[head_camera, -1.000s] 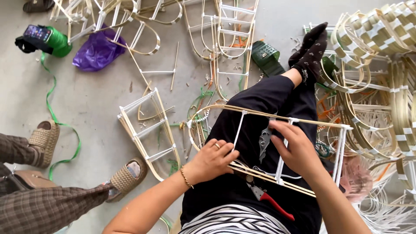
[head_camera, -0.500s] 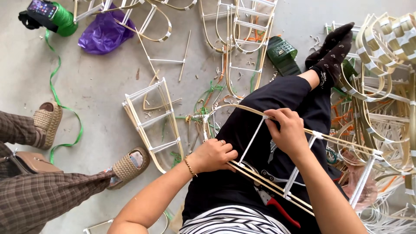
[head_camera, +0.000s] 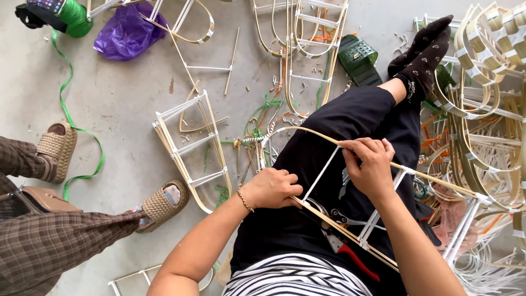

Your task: The person assembles a bamboo frame by hand, fitting thin strips into white plastic connectors and using shears to trim excess material. They continue attaching more bamboo pieces to the structure before setting the frame down among others on the floor.

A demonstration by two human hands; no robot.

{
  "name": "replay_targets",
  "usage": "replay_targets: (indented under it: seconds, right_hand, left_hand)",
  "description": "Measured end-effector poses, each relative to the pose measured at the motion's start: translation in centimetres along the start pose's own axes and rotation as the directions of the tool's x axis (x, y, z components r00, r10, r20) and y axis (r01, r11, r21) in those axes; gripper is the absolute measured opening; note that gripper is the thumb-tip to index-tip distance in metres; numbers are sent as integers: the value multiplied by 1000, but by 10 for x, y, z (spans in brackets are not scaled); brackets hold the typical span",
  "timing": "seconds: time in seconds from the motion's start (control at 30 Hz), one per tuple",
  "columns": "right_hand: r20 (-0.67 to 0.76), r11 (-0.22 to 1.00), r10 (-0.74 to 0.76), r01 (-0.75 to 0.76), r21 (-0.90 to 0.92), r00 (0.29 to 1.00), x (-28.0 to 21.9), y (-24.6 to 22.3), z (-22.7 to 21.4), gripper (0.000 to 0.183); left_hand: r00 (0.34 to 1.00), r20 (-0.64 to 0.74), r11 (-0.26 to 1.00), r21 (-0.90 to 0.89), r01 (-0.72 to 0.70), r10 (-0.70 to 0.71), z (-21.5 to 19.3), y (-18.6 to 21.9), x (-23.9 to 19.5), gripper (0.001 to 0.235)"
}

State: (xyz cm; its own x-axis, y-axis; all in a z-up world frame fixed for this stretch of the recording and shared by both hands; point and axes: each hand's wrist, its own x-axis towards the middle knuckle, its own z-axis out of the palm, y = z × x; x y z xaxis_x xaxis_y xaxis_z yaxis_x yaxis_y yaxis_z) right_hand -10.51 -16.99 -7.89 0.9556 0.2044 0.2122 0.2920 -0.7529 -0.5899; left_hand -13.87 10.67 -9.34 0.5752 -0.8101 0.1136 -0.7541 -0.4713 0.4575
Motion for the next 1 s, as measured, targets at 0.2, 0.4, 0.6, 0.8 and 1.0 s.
replay_targets:
  seconds: [0.2, 0.4, 0.6, 0.8, 1.0]
  right_hand:
    - [27, 998, 56, -57, 25, 998, 8, 1, -3, 16]
    - [44, 997, 71, -72, 13, 997, 3, 3, 0, 27]
    - [18, 998, 52, -52, -43, 998, -24, 11, 0, 47]
    - [23, 989, 143, -141, -47, 990, -44, 3, -14, 47]
    - [78, 932, 248, -260, 252, 966, -66, -9, -20, 38]
  left_hand:
    - [995, 60, 997, -22, 81, -79, -2, 5, 3, 44]
    - [907, -399, 988, 129, -89, 133, -66, 24, -4, 60]
    - [446, -586, 725, -424, 543, -677, -6, -90, -79, 15]
    - [297, 39, 215, -601, 770, -954, 227, -174, -143, 30]
    - [131, 412, 18, -266, 964, -902, 280, -158, -142, 40]
